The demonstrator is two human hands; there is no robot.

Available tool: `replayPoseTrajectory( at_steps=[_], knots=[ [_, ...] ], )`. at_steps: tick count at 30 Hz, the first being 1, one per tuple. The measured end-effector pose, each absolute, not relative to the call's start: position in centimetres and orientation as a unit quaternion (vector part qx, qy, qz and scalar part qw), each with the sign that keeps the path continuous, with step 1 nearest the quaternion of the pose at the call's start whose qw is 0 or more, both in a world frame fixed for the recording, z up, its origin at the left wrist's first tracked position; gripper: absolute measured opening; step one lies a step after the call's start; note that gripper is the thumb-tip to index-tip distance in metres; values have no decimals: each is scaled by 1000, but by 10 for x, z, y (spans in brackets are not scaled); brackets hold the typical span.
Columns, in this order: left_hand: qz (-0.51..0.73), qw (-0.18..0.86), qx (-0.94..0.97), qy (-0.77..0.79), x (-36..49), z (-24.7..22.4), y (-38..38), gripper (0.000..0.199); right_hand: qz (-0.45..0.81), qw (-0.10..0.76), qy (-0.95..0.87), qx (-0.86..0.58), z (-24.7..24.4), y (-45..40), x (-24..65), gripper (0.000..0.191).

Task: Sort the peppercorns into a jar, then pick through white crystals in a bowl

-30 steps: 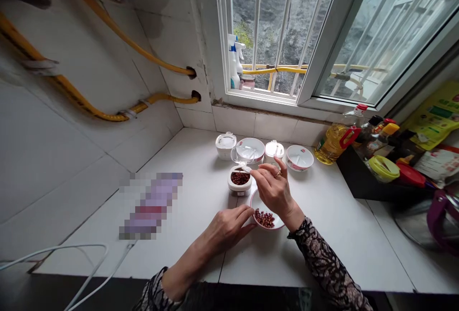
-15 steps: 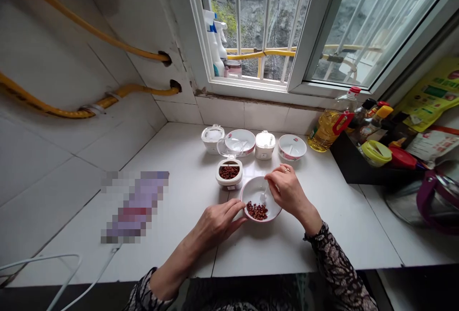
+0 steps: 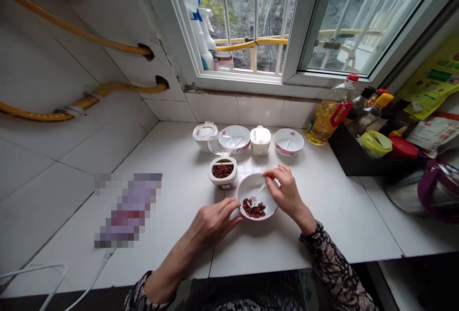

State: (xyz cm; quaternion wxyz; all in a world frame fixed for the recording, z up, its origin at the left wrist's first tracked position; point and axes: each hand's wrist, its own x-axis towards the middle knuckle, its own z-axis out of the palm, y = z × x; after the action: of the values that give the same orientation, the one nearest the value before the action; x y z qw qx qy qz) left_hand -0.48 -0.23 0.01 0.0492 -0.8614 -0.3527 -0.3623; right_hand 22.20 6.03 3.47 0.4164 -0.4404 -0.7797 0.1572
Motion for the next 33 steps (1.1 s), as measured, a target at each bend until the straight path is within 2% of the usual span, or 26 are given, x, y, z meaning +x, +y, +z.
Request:
replayPoseTrajectory(
  at_steps=[13, 18, 22, 26, 29, 33],
  knots=[
    [-360, 49, -863, -351, -5, 0, -3, 20, 312, 457, -661, -507, 39, 61, 218, 17],
    [-360, 49, -862, -354, -5, -2, -3, 21, 316, 488, -656, -482, 48, 73, 209, 15],
    [-360, 42, -863, -352, -5, -1, -3, 21, 234, 510, -695, -449, 70, 81, 185, 13],
    [-348, 34, -866, -358, -4, 1, -3, 18, 28, 516, -769, -376, 85, 82, 160, 14],
    [-356, 44, -861, -361, -3, 4, -3, 19, -60, 470, -824, -310, 84, 78, 152, 20],
    [-366, 47, -858, -358, -2, 5, -3, 20, -117, 411, -862, -274, 78, 73, 158, 26]
  ],
)
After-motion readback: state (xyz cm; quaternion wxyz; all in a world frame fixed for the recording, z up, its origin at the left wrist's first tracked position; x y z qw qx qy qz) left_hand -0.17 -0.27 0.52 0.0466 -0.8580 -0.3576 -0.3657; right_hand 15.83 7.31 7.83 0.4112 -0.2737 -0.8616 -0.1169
